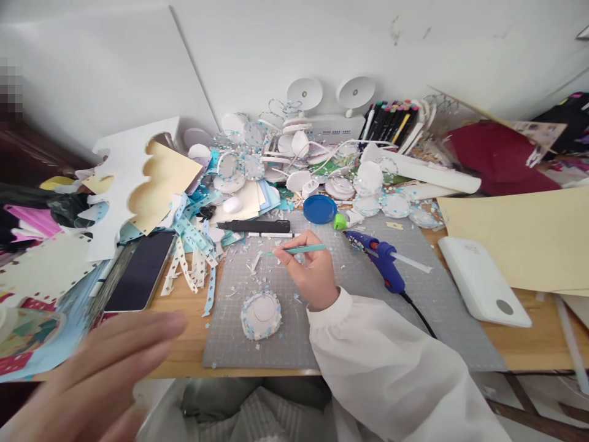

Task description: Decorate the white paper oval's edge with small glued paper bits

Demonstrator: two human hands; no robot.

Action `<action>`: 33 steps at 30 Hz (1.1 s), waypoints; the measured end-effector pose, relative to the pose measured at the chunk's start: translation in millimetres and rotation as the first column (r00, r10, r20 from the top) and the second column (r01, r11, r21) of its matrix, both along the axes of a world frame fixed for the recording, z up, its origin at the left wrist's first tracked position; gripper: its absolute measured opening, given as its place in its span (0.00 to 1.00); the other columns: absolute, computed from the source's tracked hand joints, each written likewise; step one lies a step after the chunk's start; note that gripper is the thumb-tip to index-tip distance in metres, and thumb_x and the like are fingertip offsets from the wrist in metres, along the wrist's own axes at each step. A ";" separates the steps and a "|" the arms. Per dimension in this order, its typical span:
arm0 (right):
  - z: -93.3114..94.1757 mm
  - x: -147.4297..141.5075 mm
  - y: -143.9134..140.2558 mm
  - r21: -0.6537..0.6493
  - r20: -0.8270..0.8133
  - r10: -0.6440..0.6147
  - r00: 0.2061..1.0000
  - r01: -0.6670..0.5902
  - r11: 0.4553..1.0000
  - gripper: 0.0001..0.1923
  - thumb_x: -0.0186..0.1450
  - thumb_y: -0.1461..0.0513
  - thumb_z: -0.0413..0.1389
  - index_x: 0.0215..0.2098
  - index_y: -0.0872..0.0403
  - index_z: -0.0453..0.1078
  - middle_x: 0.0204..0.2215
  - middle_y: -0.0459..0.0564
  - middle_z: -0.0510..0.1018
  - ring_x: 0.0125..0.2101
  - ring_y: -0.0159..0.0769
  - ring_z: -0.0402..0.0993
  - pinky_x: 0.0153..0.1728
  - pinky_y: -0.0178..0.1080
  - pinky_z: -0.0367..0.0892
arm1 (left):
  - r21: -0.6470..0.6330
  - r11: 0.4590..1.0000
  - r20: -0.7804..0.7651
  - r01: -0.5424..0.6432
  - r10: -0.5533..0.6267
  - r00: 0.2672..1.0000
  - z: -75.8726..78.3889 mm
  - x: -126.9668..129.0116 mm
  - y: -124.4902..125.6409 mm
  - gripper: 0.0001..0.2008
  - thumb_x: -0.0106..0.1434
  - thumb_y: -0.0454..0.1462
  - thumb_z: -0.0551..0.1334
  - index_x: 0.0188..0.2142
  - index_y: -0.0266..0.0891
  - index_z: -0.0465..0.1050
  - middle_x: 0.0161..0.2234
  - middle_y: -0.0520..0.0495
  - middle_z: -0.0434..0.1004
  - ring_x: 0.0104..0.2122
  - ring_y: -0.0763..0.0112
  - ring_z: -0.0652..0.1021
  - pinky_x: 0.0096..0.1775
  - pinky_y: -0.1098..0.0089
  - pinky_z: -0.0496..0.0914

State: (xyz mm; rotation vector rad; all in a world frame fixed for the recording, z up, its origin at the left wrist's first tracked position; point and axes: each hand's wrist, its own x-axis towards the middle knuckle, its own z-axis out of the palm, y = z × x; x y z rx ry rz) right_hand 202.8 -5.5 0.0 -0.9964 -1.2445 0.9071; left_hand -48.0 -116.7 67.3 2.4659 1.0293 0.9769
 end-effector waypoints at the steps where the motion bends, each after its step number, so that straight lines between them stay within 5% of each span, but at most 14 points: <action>1: 0.4 -0.2 -1.1 -0.001 -0.004 0.005 1.000 -0.005 1.000 0.09 0.58 0.57 0.64 0.29 0.50 0.68 0.27 0.46 0.74 0.31 0.37 0.75 0.34 0.43 0.70 | 0.018 1.000 -0.042 0.019 -0.019 0.999 -2.7 2.9 11.5 0.23 0.64 0.31 0.56 0.59 0.41 0.62 0.53 0.41 0.71 0.52 0.55 0.71 0.51 0.55 0.69; 8: 5.5 -2.6 -7.4 -0.041 -0.034 0.044 0.998 -0.046 0.998 0.10 0.57 0.58 0.65 0.29 0.50 0.68 0.28 0.47 0.76 0.33 0.40 0.78 0.35 0.44 0.71 | -0.086 0.996 -0.402 0.001 -0.036 0.915 -41.4 9.1 50.6 0.23 0.65 0.35 0.55 0.60 0.34 0.58 0.55 0.38 0.71 0.57 0.52 0.67 0.54 0.52 0.64; 13: 8.1 -1.8 -7.7 -0.052 -0.036 0.015 0.999 -0.017 0.999 0.10 0.57 0.57 0.65 0.29 0.50 0.68 0.28 0.47 0.77 0.33 0.40 0.78 0.35 0.44 0.71 | -0.151 0.987 -0.463 0.051 -0.116 0.879 -51.2 18.1 68.9 0.26 0.69 0.37 0.53 0.64 0.36 0.51 0.64 0.39 0.60 0.63 0.56 0.60 0.61 0.53 0.56; 16: 9.6 -1.3 -8.7 -0.050 -0.056 0.026 0.998 -0.029 0.998 0.10 0.57 0.58 0.65 0.29 0.49 0.68 0.28 0.47 0.78 0.33 0.41 0.79 0.35 0.44 0.72 | -0.143 0.988 -0.354 0.058 -0.106 0.929 -46.7 26.3 86.6 0.22 0.69 0.37 0.53 0.62 0.36 0.57 0.62 0.39 0.63 0.61 0.56 0.62 0.61 0.53 0.56; 20: 10.6 -1.6 -9.9 -0.046 -0.089 0.051 0.995 -0.055 0.997 0.09 0.58 0.60 0.64 0.30 0.49 0.68 0.29 0.46 0.79 0.35 0.40 0.80 0.35 0.43 0.72 | -0.212 0.977 -0.005 -0.033 0.032 0.999 -39.9 38.5 107.9 0.11 0.68 0.34 0.52 0.48 0.36 0.69 0.44 0.42 0.75 0.46 0.63 0.73 0.49 0.62 0.67; 25: 9.3 -2.3 -10.7 -0.052 -0.095 0.108 0.990 -0.113 0.992 0.08 0.59 0.61 0.64 0.31 0.50 0.67 0.29 0.46 0.78 0.35 0.40 0.80 0.36 0.42 0.73 | -0.414 0.908 0.286 0.072 0.054 0.957 -50.2 46.4 116.3 0.07 0.67 0.36 0.57 0.40 0.38 0.73 0.36 0.46 0.74 0.37 0.68 0.74 0.41 0.67 0.69; 33: 4.8 -6.1 -13.5 -0.070 -0.108 0.185 0.977 -0.193 0.979 0.07 0.60 0.62 0.63 0.32 0.50 0.68 0.30 0.47 0.80 0.35 0.40 0.80 0.37 0.44 0.74 | -0.508 0.845 0.427 0.168 0.078 0.901 -57.9 43.2 112.9 0.05 0.63 0.37 0.62 0.36 0.37 0.75 0.35 0.43 0.77 0.37 0.65 0.76 0.41 0.65 0.70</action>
